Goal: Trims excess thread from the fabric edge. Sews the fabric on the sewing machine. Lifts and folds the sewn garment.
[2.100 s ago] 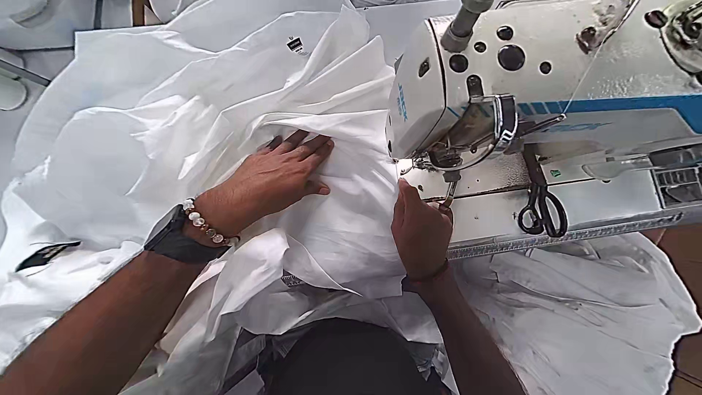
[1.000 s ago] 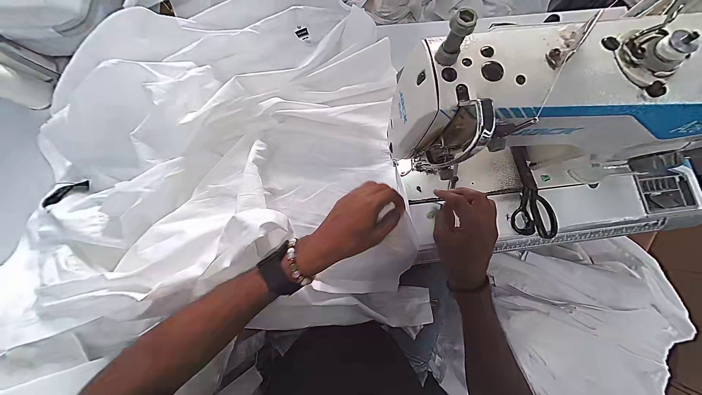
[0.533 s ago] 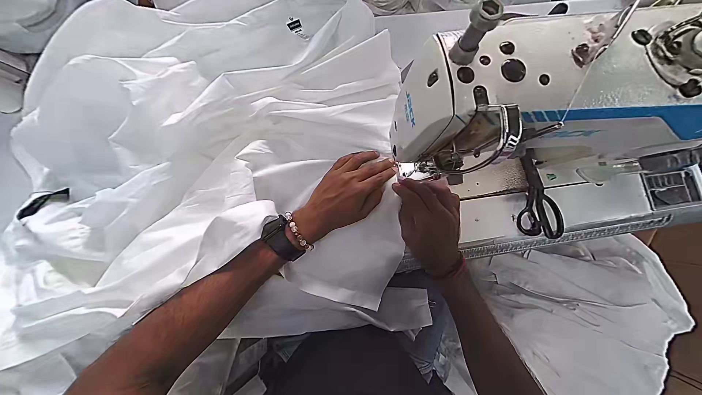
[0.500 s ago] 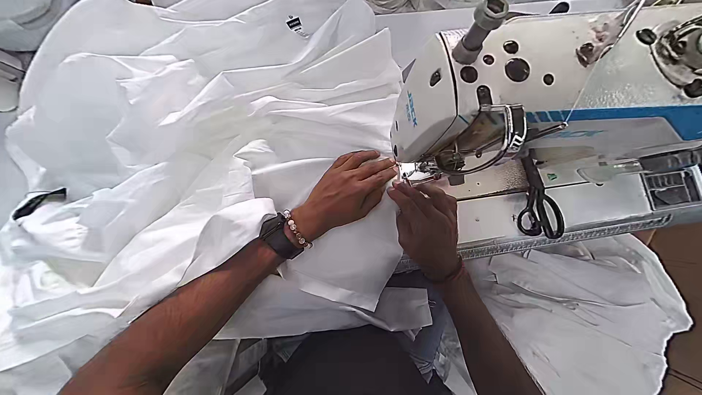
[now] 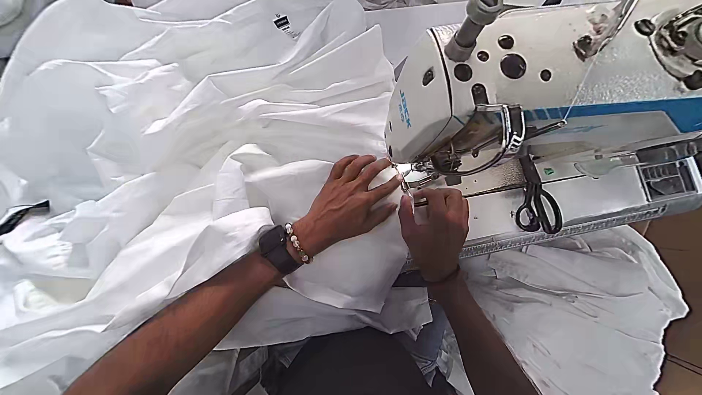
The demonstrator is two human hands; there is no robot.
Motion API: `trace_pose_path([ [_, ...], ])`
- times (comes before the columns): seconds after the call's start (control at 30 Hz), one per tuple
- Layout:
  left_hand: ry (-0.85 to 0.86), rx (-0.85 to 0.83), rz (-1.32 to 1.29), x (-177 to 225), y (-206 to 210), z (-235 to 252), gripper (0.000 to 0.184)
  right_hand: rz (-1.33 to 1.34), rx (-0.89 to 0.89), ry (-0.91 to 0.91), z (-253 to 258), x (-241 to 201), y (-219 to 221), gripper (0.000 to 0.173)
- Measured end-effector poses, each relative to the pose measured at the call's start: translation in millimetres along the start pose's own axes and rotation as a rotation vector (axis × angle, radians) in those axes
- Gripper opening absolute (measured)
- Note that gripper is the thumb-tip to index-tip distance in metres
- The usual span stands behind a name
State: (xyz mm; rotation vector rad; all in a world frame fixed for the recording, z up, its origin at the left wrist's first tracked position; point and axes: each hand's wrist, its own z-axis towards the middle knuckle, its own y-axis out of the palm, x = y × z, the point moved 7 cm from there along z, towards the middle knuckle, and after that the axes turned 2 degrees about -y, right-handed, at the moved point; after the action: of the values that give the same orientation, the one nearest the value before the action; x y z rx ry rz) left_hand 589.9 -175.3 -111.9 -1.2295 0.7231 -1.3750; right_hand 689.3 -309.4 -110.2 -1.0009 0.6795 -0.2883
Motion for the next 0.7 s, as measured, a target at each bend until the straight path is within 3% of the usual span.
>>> trace_pose_path([
  [0.07,-0.078,0.019,0.043,7.8,3.9,-5.3,0.049,0.052,-0.109,0.054,16.4,-4.1,3.7,0.026],
  [0.2,-0.036,0.048,-0.015,8.6,-2.8,-10.0,0.038,0.206,-0.191,0.101,21.5,-26.3,-3.8,0.022],
  [0.27,-0.035,0.002,-0.017,6.4,-0.7,-12.4,0.042,0.319,-0.234,0.161,-14.9,-31.6,-6.9,0.049],
  [0.33,-0.052,-0.020,0.010,5.3,1.7,-12.7,0.043,0.496,-0.292,0.279,-61.1,-39.7,-10.0,0.058],
  [0.47,-0.025,0.013,0.054,4.6,-1.9,-8.4,0.040,0.715,-0.195,0.395,-93.5,-49.6,-31.8,0.044],
  [0.7,0.029,0.039,0.069,-1.5,-6.7,-5.9,0.037,0.644,-0.216,0.344,-70.1,-37.0,-20.2,0.044],
])
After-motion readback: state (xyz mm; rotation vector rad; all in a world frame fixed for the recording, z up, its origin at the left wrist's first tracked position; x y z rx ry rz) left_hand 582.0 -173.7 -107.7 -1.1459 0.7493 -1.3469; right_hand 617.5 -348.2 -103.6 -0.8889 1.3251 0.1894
